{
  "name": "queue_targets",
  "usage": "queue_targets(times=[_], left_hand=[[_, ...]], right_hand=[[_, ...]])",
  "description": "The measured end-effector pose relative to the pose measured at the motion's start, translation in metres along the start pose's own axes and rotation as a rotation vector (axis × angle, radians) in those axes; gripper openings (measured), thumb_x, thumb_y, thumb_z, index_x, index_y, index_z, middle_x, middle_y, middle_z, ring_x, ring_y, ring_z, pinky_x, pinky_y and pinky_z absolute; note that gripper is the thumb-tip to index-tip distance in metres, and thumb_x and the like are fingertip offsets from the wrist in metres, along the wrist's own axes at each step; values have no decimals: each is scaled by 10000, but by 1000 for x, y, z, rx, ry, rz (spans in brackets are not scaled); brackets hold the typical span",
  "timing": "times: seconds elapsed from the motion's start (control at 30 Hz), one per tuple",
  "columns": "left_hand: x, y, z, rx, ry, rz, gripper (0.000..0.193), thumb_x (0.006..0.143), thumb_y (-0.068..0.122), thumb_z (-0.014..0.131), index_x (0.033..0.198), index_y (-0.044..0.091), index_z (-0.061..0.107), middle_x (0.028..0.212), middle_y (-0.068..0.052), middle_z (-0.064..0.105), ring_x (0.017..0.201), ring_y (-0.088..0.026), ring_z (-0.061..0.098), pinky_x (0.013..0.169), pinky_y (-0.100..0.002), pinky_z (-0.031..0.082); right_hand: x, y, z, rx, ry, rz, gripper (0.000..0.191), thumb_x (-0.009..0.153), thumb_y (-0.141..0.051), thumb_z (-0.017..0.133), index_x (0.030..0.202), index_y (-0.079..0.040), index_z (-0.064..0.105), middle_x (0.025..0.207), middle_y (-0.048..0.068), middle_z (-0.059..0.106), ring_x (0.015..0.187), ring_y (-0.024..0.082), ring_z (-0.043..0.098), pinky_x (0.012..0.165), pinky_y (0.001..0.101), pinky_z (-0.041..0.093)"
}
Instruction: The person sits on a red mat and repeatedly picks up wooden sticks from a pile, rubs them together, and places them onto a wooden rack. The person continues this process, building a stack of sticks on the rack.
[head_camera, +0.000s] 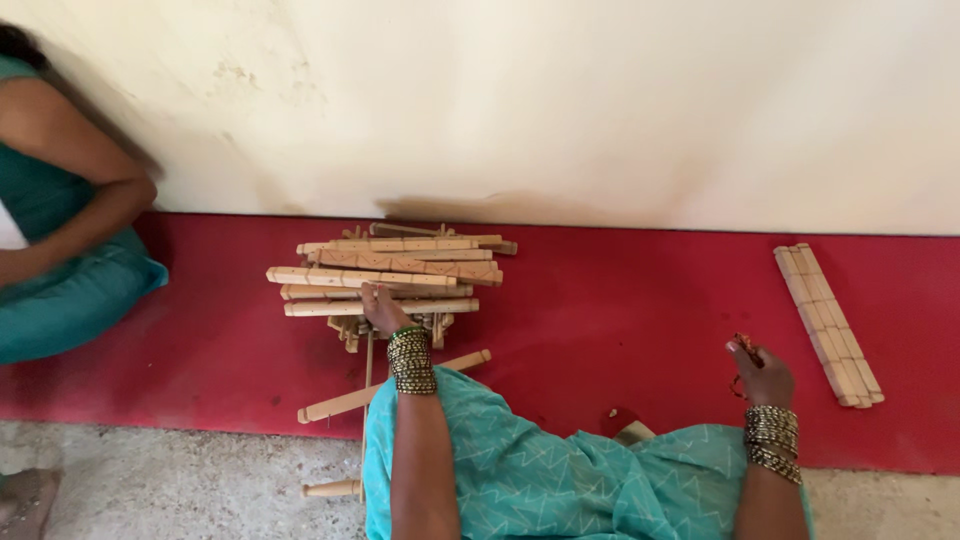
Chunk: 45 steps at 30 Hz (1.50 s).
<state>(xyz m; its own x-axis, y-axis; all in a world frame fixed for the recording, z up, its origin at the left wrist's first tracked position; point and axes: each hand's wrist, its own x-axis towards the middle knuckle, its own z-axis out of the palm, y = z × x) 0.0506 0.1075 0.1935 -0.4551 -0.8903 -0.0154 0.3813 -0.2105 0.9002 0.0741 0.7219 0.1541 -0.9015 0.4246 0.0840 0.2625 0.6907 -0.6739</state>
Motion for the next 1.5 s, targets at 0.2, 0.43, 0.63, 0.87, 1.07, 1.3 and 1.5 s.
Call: queue_targets(times=[0.2, 0.43, 0.63, 0.87, 1.07, 1.3, 1.5], left_hand=[[-25, 4, 3, 475, 131, 91, 510, 956, 138, 629, 1460, 106, 559, 1427, -174, 550, 1144, -301, 588, 1002, -441, 517], [-81, -60, 33, 618, -566, 531, 246, 1063, 262, 552, 1158, 78, 686, 1157, -130, 728, 1012, -265, 716, 822, -417, 621], [-192, -165, 44, 1529, -1636, 362, 355, 1054, 258, 507, 1309, 39, 618, 1315, -221, 623, 1149, -363, 646, 988, -499, 543], [-239, -210, 34, 1724, -1960, 392, 861, 963, 424, 681, 1622, 129, 210, 1713, -140, 103, 1547, -345, 189, 1241, -458, 307], [-233, -208, 30, 1659, -1914, 498, 830, 936, 417, 703, 1590, 111, 294, 1700, -154, 182, 1534, -342, 249, 1218, -444, 347], [-230, -187, 34, 1470, -1970, 667, 807, 918, 382, 737, 1562, 93, 348, 1644, -164, 298, 1517, -363, 261, 1240, -456, 283], [-237, -165, 34, 1518, -1912, 710, 764, 923, 384, 731, 1541, 89, 391, 1617, -174, 362, 1499, -359, 325, 1235, -452, 315]], right_hand=[[2, 17, -28, -43, 85, 7, 535, 1039, -561, 646, 966, -60, 821, 738, 171, 720, 703, 269, 672, 668, 437, 497], [8, 46, -60, -14, 74, 235, 304, 1032, -256, 588, 1209, -75, 756, 936, 208, 769, 797, 331, 746, 711, 468, 584], [39, 82, -77, -566, 82, 167, 373, 956, -190, 647, 1318, -152, 730, 1246, 160, 738, 1103, 330, 713, 875, 483, 597], [78, 114, -82, -581, 125, 231, 281, 1004, -180, 577, 1235, -79, 702, 1274, 188, 681, 1070, 381, 714, 827, 503, 617], [82, 109, -70, -603, -114, 299, 402, 1005, -381, 630, 1207, -37, 678, 1173, 189, 730, 1068, 374, 730, 851, 529, 622], [50, 91, -37, -574, -3, 140, 495, 956, -466, 626, 1173, -22, 647, 1099, 227, 727, 949, 435, 732, 777, 583, 596], [21, 67, -64, -420, 407, -146, 338, 1034, -424, 590, 1044, -100, 684, 1032, 148, 704, 840, 377, 699, 657, 528, 557]])
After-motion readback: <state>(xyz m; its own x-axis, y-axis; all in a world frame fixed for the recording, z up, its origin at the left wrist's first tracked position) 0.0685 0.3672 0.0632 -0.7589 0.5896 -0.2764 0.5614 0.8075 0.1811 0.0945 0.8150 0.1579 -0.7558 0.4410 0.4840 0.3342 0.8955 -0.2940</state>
